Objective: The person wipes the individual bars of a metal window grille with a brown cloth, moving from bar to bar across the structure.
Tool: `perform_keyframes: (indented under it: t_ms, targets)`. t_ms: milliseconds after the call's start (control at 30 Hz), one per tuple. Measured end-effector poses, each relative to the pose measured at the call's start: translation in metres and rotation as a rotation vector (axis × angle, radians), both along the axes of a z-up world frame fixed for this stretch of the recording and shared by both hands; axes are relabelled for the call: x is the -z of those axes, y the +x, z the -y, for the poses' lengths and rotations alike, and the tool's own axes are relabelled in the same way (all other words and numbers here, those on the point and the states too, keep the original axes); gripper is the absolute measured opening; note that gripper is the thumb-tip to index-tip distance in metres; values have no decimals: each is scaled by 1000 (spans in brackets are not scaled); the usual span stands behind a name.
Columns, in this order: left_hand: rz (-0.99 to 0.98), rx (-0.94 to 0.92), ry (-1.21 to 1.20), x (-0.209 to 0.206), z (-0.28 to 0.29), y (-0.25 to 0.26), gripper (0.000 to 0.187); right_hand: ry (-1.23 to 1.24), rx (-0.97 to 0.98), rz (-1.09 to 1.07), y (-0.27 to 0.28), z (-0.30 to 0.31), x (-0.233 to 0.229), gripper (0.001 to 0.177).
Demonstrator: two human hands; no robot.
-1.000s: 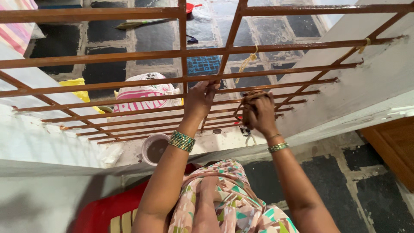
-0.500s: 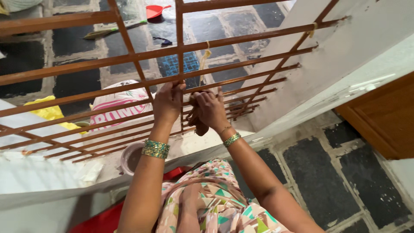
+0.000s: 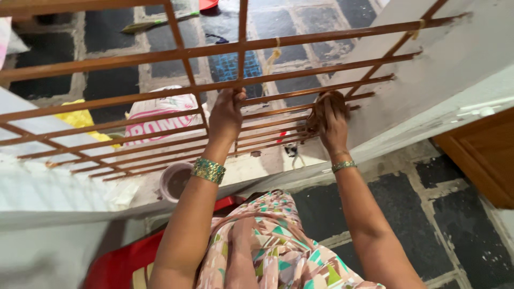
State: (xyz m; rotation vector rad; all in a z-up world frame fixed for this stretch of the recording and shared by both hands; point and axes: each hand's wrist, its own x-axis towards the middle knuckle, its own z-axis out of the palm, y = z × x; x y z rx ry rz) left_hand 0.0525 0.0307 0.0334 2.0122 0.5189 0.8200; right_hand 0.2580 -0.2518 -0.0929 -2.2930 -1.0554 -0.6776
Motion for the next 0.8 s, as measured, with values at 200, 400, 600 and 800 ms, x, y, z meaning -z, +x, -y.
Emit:
perform_keyframes:
  t_ms: [200, 400, 600, 800]
  targets:
    - [-17, 54, -28, 4, -3, 2, 20, -250, -229, -34, -60, -61, 54, 67]
    - [10, 38, -33, 5, -2, 2, 20, -40, -236, -47, -104, -120, 67, 54]
    - [47, 69, -63, 5, -1, 0, 25, -310, -327, 89, -137, -153, 88, 50]
    - [62, 51, -25, 5, -1, 0, 24, -391, -349, 143, -126, -135, 73, 47]
